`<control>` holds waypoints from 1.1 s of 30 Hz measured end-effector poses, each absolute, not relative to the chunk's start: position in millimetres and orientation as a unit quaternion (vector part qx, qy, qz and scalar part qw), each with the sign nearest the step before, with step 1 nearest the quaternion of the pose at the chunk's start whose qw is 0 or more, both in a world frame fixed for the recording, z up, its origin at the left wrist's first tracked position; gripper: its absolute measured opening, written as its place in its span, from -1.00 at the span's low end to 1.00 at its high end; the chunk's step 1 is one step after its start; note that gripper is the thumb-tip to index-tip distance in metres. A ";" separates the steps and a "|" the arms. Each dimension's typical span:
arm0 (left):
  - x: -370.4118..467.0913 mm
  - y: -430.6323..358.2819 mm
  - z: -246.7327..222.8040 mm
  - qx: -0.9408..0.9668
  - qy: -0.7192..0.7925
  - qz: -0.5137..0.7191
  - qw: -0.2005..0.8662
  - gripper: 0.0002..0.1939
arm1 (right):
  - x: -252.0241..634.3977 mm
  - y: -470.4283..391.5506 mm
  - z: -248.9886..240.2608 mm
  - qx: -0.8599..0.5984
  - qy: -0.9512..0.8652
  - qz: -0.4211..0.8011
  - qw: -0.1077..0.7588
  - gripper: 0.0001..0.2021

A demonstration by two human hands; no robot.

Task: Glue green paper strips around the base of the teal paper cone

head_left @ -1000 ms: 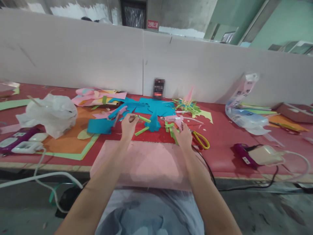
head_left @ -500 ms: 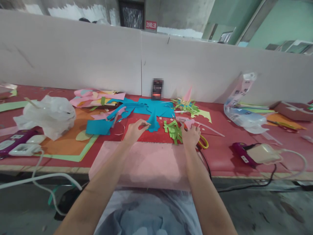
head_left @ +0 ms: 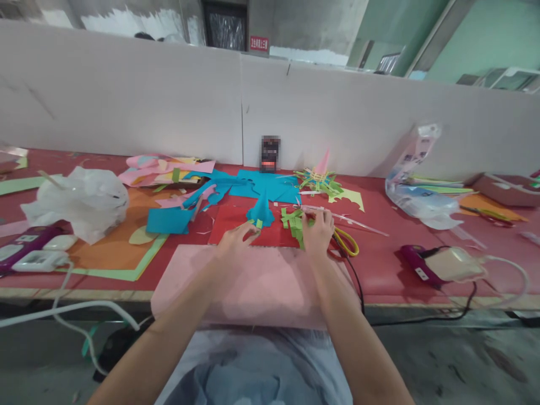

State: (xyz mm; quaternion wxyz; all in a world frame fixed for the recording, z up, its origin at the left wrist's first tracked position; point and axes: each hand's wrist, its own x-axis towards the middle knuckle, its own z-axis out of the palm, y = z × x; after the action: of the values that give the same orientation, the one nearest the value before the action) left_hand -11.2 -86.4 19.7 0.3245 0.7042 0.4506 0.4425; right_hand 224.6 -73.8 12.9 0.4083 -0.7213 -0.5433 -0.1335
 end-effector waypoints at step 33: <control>-6.8 -82.8 19.5 0.794 0.524 0.263 0.158 -0.91 | 182.3 -70.9 -6.4 -0.497 -0.836 -0.050 0.227 -0.66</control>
State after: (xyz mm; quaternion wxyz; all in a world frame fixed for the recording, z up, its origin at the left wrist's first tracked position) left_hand -6.8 -82.8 19.5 0.1581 0.7945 0.5239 0.2632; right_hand 182.3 -70.9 -6.4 0.2271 -0.4969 -0.8361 -0.0504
